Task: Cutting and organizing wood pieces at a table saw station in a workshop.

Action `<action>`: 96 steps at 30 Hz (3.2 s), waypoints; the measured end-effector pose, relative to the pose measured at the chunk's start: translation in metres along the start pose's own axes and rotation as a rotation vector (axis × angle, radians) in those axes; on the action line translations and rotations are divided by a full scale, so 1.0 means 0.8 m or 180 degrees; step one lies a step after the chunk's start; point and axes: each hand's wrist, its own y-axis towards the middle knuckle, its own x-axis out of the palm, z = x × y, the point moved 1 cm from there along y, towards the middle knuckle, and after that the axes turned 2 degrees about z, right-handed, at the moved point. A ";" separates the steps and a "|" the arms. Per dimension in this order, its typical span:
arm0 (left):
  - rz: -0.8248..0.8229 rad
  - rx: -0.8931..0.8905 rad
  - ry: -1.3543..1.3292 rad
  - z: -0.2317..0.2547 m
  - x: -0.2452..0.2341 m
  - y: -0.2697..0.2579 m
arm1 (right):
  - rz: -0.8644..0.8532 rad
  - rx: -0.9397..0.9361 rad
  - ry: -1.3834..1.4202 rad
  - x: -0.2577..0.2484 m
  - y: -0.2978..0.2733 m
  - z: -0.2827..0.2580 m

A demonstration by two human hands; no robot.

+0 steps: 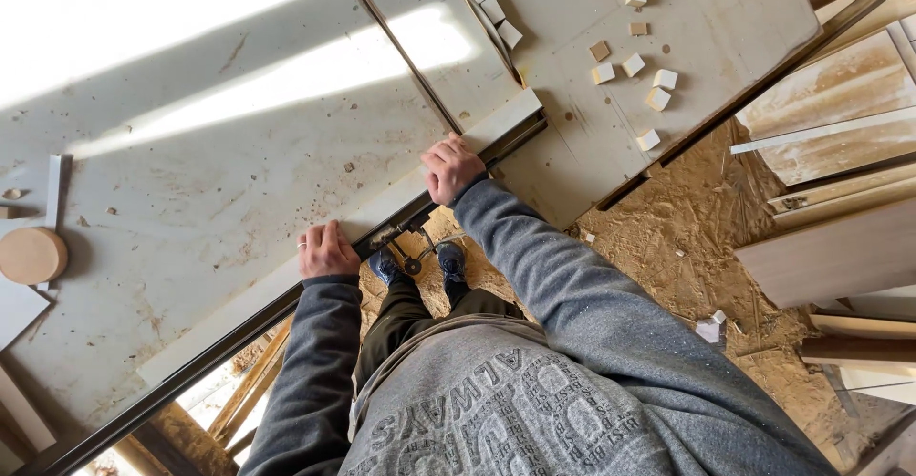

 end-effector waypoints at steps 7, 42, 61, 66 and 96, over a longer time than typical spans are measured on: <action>-0.0124 0.0338 -0.0214 -0.022 0.028 -0.007 | 0.0045 0.0076 0.0058 -0.001 -0.005 0.000; -0.0037 0.0104 -0.0273 -0.057 0.025 -0.001 | -0.0270 -0.0137 -0.0206 0.045 0.015 0.007; 0.0016 -0.0113 -0.0364 -0.127 0.051 0.000 | -0.0137 -0.0375 -0.0216 0.108 0.046 -0.008; 0.0054 -0.0177 -0.0387 -0.122 0.048 0.007 | -0.0202 -0.0245 -0.0225 0.095 0.056 -0.022; -0.0049 0.0161 -0.0120 -0.017 0.021 -0.002 | 0.0009 -0.0035 0.0053 0.001 0.000 0.014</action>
